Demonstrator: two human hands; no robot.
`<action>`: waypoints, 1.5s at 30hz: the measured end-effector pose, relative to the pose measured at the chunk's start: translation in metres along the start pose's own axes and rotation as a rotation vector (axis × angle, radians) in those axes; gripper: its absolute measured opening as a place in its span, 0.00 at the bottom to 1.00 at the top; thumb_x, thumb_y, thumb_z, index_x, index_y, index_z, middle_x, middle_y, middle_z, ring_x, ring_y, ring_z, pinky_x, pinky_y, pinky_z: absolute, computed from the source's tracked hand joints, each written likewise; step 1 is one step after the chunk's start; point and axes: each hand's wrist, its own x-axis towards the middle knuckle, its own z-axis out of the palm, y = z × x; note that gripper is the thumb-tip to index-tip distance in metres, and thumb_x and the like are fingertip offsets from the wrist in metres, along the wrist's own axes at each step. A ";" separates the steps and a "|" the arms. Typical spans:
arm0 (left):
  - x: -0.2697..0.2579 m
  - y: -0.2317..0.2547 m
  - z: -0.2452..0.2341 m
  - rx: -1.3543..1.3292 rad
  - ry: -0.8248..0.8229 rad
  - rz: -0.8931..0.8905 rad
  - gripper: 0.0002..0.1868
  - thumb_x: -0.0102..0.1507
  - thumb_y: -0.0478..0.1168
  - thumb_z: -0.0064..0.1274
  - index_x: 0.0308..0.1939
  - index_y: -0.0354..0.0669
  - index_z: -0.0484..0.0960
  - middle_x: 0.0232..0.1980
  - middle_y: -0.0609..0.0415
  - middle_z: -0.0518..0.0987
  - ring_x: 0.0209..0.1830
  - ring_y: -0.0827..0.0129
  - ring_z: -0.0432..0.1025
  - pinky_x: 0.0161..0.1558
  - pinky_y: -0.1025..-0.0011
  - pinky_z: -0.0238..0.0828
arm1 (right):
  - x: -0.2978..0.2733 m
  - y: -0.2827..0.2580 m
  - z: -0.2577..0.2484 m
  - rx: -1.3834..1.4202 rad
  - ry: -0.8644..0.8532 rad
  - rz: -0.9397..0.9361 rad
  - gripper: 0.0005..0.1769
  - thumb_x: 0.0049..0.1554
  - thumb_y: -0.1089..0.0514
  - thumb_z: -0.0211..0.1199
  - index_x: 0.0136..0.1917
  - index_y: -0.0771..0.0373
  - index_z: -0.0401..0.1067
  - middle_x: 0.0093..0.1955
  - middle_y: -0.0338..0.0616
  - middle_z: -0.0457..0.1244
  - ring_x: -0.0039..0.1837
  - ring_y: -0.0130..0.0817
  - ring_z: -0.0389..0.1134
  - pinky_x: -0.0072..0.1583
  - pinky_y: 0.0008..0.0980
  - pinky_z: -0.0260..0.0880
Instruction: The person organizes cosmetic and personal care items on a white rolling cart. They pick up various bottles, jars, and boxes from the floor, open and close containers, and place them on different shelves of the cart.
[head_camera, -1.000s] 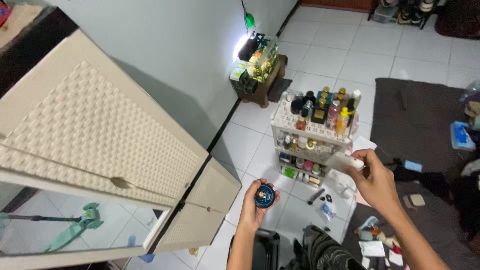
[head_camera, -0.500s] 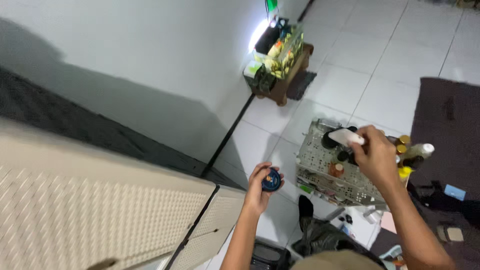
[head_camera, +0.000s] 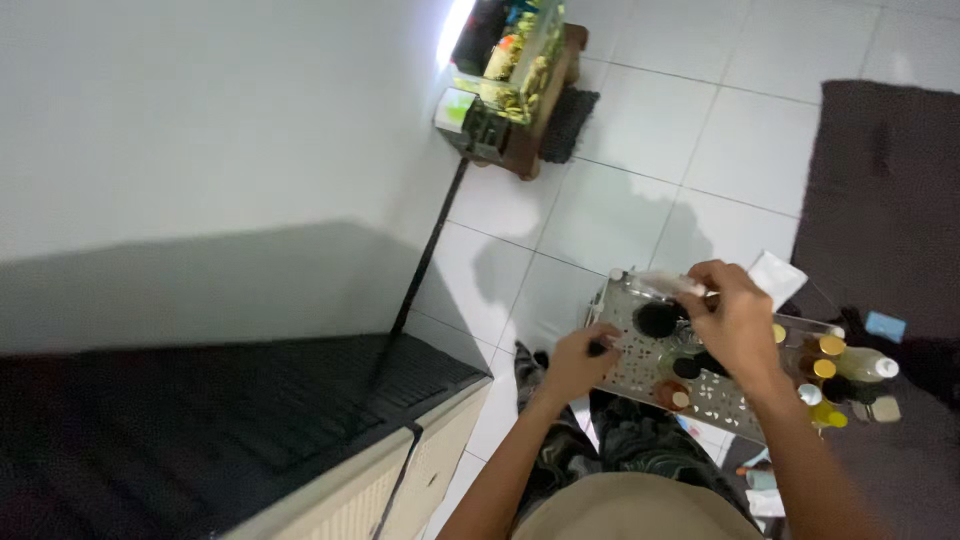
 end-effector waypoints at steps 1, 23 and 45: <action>0.008 0.003 0.005 0.129 -0.042 0.050 0.25 0.62 0.45 0.61 0.62 0.45 0.78 0.62 0.40 0.78 0.54 0.50 0.77 0.51 0.61 0.74 | 0.005 0.001 -0.006 -0.013 -0.002 0.056 0.13 0.55 0.65 0.71 0.54 0.68 0.75 0.51 0.56 0.68 0.47 0.41 0.74 0.45 0.33 0.76; 0.038 0.015 0.013 0.638 -0.430 0.298 0.39 0.59 0.43 0.57 0.76 0.54 0.67 0.75 0.32 0.62 0.42 0.40 0.78 0.34 0.53 0.80 | -0.028 -0.024 0.022 -0.262 0.063 0.037 0.12 0.46 0.61 0.74 0.45 0.57 0.78 0.45 0.43 0.72 0.51 0.41 0.71 0.53 0.45 0.68; 0.027 -0.009 0.024 0.749 -0.478 0.307 0.25 0.56 0.54 0.60 0.48 0.41 0.86 0.68 0.33 0.69 0.42 0.41 0.78 0.36 0.51 0.79 | -0.036 0.000 0.082 -0.873 -0.183 0.055 0.23 0.47 0.54 0.67 0.58 0.55 0.74 0.52 0.33 0.70 0.57 0.31 0.67 0.56 0.48 0.58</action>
